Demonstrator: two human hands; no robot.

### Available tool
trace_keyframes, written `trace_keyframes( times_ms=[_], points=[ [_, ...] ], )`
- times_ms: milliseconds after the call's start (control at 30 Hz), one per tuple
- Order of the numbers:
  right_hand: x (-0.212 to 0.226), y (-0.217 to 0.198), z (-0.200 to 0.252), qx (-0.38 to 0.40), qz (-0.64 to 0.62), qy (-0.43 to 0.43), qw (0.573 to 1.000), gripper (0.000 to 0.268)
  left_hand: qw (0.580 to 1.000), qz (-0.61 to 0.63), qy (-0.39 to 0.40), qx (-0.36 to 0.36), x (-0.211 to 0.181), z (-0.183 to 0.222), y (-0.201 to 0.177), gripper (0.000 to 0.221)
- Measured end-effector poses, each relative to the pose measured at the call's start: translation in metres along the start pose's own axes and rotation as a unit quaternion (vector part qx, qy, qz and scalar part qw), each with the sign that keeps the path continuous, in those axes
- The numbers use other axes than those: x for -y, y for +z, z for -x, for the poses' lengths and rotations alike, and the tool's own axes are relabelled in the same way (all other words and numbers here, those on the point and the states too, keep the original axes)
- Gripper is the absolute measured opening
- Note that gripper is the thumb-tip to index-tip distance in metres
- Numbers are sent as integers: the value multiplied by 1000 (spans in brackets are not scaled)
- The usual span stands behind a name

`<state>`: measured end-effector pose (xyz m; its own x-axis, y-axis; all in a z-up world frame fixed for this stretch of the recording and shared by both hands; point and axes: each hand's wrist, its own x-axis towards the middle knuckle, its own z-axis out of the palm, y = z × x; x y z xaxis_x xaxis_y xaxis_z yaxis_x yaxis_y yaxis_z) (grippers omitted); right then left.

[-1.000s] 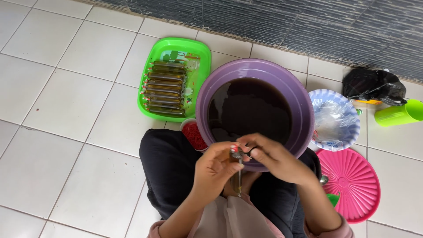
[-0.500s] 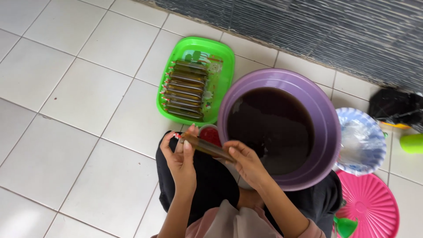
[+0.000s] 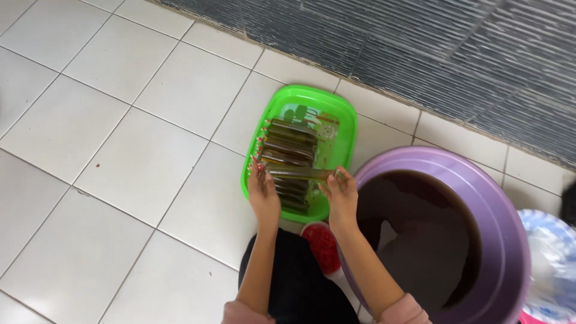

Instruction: Filling small plastic tubes with liquid using a funnel and ladle, then tying them closed with string.

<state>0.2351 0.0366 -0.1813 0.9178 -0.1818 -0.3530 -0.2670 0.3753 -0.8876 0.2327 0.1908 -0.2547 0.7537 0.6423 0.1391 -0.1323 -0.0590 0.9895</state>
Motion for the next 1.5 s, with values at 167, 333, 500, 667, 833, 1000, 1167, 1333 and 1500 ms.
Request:
trace_keyframes(
  times_ms=[167,333,500,667,833,1000,1167,1333,1500],
  points=[
    [-37,29,-97,-2,104,23,994,43,988,-150,33,20,22,-74,48,55],
    [-35,60,-135,-11,172,48,984,49,964,-256,38,59,75,-111,82,44],
    [-72,44,-179,121,485,20,866,70,852,-511,-7,114,102,-117,86,63],
    [-79,40,-183,143,606,5,782,78,852,-504,-28,135,100,-114,80,73],
    [-23,59,-121,93,525,-17,846,81,869,-479,9,125,77,-88,72,73],
    [31,35,-22,168,383,-52,907,56,888,-421,141,120,46,-31,68,68],
    [47,-90,44,207,291,-102,929,38,900,-355,191,164,9,69,53,69],
    [45,-247,143,56,239,-66,967,35,908,-288,241,188,-10,149,51,71],
    [0,-403,232,-171,195,-8,966,31,906,-191,306,221,-89,200,90,55]
  ],
)
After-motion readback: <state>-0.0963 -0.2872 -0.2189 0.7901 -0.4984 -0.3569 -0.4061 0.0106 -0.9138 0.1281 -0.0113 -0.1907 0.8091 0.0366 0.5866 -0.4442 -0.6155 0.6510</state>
